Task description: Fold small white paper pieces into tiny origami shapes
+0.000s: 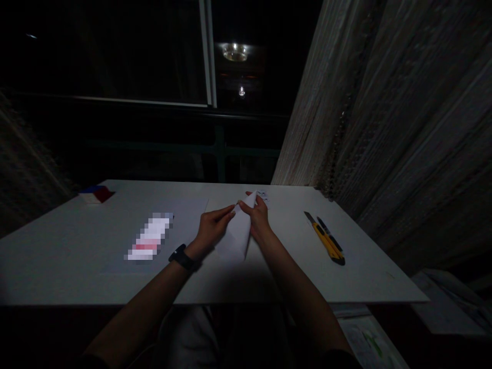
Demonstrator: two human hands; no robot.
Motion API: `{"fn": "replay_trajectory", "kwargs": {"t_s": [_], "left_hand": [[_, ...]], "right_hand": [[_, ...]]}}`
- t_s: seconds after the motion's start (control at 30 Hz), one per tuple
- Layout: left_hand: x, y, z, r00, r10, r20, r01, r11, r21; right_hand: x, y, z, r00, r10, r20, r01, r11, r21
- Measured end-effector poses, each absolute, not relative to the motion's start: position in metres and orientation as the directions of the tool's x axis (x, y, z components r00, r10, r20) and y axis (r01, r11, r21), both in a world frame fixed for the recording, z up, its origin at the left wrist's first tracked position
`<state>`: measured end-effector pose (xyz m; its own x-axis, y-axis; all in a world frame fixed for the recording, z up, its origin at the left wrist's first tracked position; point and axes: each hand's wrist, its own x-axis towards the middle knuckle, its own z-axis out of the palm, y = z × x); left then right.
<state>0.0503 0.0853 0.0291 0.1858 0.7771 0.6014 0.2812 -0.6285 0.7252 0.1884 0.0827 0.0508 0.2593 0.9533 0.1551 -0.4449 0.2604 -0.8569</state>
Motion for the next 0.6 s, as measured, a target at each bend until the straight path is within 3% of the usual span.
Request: {"fn": "replay_trajectory", "kwargs": {"t_s": [0.6], "left_hand": [[0.047, 0.088, 0.039, -0.024, 0.864, 0.503, 0.151, -0.494, 0.856]], "right_hand": [[0.176, 0.116, 0.081, 0.144, 0.978, 0.154, -0.411, 0.200, -0.889]]}}
